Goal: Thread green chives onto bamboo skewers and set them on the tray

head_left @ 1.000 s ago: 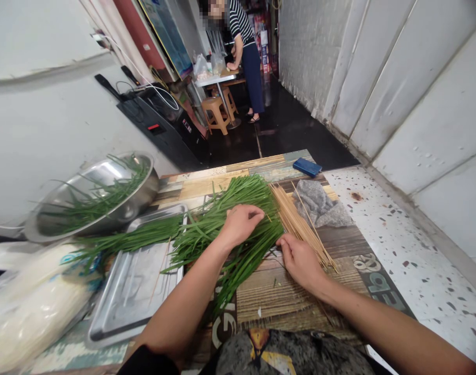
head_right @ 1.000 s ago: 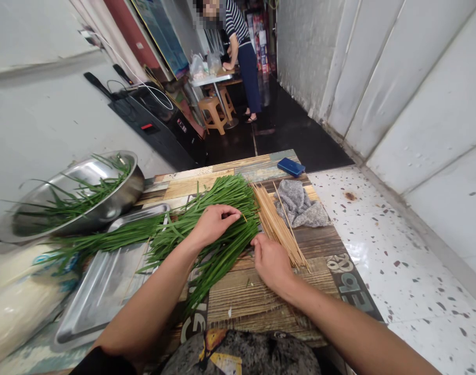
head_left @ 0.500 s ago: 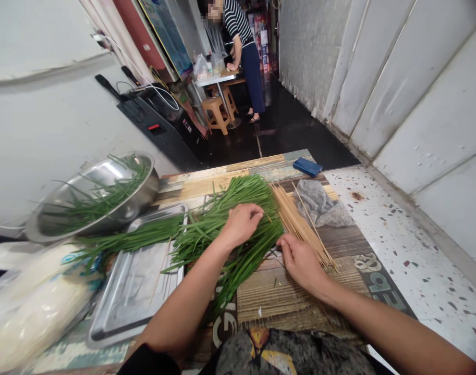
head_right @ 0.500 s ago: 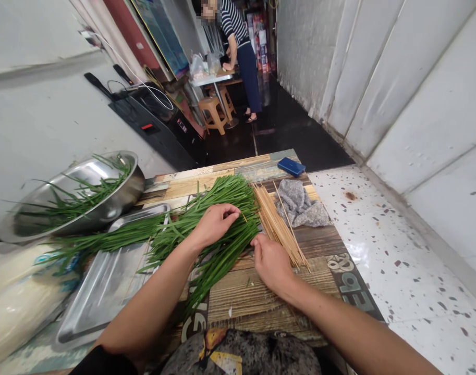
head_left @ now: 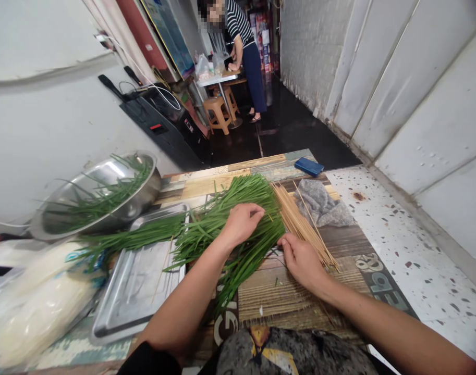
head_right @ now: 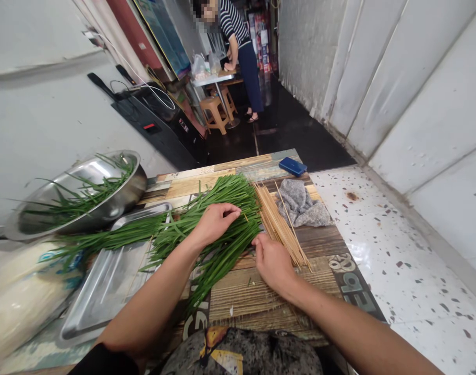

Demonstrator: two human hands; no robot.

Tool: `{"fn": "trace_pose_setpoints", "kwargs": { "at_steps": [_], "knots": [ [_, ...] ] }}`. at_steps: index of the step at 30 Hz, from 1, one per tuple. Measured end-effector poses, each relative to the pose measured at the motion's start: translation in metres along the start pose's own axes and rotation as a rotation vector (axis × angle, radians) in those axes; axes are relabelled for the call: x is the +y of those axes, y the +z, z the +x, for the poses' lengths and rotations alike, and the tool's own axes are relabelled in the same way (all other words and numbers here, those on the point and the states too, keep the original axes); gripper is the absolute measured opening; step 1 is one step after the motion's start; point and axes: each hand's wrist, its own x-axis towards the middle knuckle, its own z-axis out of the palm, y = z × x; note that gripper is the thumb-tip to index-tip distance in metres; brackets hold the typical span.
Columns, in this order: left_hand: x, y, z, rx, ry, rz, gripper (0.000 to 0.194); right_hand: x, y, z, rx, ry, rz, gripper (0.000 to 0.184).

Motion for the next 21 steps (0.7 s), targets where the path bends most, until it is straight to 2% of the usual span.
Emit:
{"fn": "trace_pose_setpoints", "kwargs": {
  "at_steps": [21],
  "knots": [
    [0.0002,0.0001,0.0016,-0.01,-0.036,-0.03,0.016,-0.0002,0.0002,-0.0004,-0.006,0.006,-0.013,0.029]
  ]
}}
